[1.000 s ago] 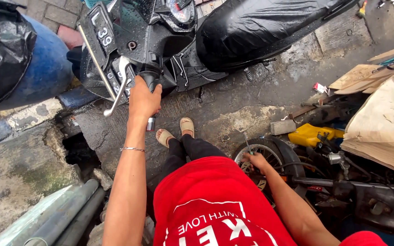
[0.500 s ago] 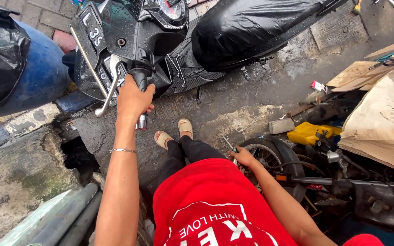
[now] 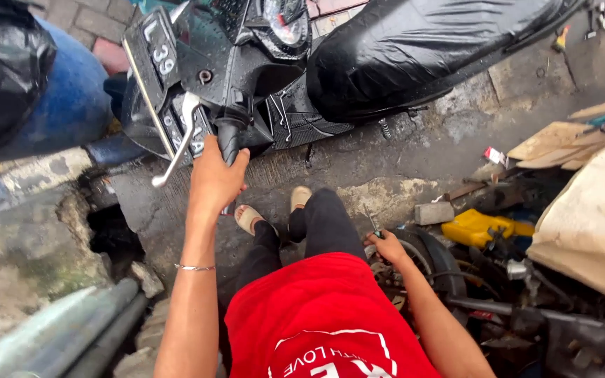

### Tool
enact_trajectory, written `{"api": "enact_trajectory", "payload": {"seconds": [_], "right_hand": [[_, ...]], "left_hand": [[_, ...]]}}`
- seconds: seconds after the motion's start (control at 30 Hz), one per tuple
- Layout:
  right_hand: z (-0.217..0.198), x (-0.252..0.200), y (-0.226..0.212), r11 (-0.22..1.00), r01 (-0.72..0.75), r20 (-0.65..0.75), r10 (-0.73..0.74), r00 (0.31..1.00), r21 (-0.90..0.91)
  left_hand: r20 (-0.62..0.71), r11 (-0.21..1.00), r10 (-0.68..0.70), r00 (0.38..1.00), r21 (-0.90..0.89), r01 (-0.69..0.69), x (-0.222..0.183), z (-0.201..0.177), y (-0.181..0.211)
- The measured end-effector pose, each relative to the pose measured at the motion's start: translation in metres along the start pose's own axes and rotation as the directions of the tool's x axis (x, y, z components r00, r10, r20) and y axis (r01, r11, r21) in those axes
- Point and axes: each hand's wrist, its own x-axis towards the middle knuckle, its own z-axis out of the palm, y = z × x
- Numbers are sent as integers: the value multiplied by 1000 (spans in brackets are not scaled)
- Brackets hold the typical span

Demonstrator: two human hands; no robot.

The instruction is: Using a screwdriver to disassemble and work on the front assembly and fairing of a motorcycle.

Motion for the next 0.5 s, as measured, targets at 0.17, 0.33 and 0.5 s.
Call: {"api": "enact_trajectory", "payload": {"seconds": [0.17,0.33,0.5], "right_hand": [[-23,-3,-78,998,61,-35,-62,997,-34],[-21,38,-149,937,315,38,-313,949,-152],[-20,35,-231,829,545,180,-560,809,130]], "left_hand": [[73,969,37,997,-247,-18,2,1,1],[165,931,44,985,-365,20,-1,-7,-4],[326,986,-154,933,-13,167,17,-16,5]]}}
